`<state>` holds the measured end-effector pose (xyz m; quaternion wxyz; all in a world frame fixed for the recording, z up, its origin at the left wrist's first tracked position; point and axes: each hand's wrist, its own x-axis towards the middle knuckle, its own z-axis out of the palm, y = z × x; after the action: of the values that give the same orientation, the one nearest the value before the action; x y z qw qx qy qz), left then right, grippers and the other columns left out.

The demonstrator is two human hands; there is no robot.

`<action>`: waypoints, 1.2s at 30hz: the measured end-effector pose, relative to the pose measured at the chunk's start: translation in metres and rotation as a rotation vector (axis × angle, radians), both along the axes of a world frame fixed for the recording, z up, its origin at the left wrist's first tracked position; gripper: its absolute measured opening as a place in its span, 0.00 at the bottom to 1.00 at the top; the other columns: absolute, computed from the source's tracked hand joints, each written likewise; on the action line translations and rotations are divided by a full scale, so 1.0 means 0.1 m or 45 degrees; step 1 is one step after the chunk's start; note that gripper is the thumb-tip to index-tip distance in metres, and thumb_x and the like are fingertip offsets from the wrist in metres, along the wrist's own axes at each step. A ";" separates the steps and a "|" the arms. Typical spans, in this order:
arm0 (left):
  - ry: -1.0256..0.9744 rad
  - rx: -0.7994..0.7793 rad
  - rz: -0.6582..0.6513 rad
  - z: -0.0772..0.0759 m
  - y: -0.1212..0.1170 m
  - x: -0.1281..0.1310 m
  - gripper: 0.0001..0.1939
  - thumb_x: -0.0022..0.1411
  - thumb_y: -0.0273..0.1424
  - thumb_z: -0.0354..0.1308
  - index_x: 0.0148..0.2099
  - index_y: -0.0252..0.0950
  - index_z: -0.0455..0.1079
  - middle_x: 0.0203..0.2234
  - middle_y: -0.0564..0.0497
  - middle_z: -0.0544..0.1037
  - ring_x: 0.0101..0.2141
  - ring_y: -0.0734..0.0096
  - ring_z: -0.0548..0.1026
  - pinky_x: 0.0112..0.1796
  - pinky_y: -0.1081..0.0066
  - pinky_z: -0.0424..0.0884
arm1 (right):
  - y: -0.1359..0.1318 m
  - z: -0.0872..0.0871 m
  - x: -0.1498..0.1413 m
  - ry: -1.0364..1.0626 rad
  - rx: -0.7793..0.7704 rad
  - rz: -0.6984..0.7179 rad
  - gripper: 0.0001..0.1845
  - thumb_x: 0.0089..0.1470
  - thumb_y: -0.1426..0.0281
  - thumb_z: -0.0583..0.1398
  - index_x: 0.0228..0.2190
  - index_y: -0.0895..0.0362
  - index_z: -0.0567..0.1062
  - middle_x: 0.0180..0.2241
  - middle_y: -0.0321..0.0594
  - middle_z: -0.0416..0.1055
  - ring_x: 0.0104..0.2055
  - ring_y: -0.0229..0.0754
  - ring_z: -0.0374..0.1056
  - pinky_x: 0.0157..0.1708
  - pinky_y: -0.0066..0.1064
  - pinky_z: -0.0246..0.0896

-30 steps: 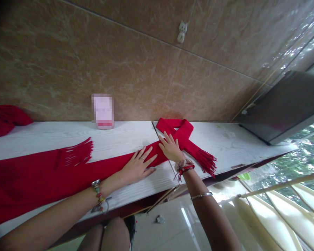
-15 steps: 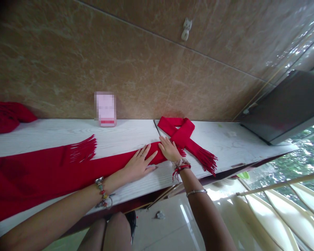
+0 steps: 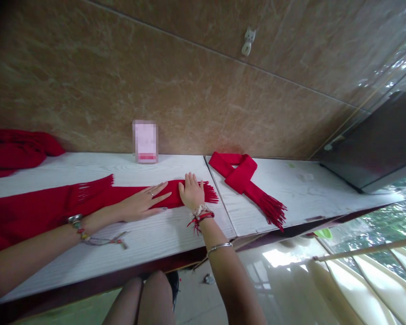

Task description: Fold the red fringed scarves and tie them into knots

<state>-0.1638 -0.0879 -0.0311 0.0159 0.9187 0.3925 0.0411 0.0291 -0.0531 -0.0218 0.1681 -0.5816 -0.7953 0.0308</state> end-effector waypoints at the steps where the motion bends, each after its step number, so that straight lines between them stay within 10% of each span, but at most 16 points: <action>1: 0.001 0.002 0.016 0.00 -0.01 -0.04 0.27 0.65 0.43 0.40 0.64 0.41 0.44 0.63 0.43 0.38 0.61 0.60 0.39 0.56 0.61 0.46 | 0.01 0.00 -0.05 0.012 0.000 0.015 0.25 0.59 0.65 0.45 0.55 0.63 0.59 0.59 0.50 0.52 0.62 0.48 0.45 0.57 0.51 0.41; 13: -0.107 0.039 0.089 0.00 -0.19 0.25 0.27 0.65 0.45 0.40 0.63 0.46 0.46 0.63 0.44 0.38 0.61 0.56 0.43 0.55 0.58 0.50 | 0.12 0.00 0.45 -0.019 0.013 0.084 0.24 0.58 0.70 0.42 0.55 0.61 0.58 0.58 0.55 0.53 0.61 0.51 0.47 0.52 0.55 0.48; 22: -0.133 0.051 0.059 -0.02 -0.27 0.15 0.24 0.65 0.41 0.41 0.62 0.43 0.50 0.62 0.44 0.46 0.60 0.60 0.47 0.55 0.59 0.48 | -0.01 0.07 0.06 -0.179 0.130 0.332 0.24 0.59 0.68 0.43 0.54 0.64 0.61 0.56 0.53 0.58 0.59 0.49 0.51 0.56 0.49 0.44; 36: -0.060 0.026 0.050 -0.06 -0.31 0.12 0.24 0.66 0.41 0.39 0.62 0.43 0.49 0.62 0.45 0.49 0.60 0.58 0.48 0.55 0.56 0.45 | 0.11 -0.11 0.38 -0.260 0.313 0.411 0.20 0.59 0.70 0.44 0.49 0.60 0.67 0.54 0.50 0.62 0.59 0.51 0.50 0.55 0.51 0.48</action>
<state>-0.1515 -0.1191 -0.0368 0.0151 0.9097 0.4095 0.0668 0.0667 -0.0424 -0.0330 0.1492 -0.4221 -0.8887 -0.0987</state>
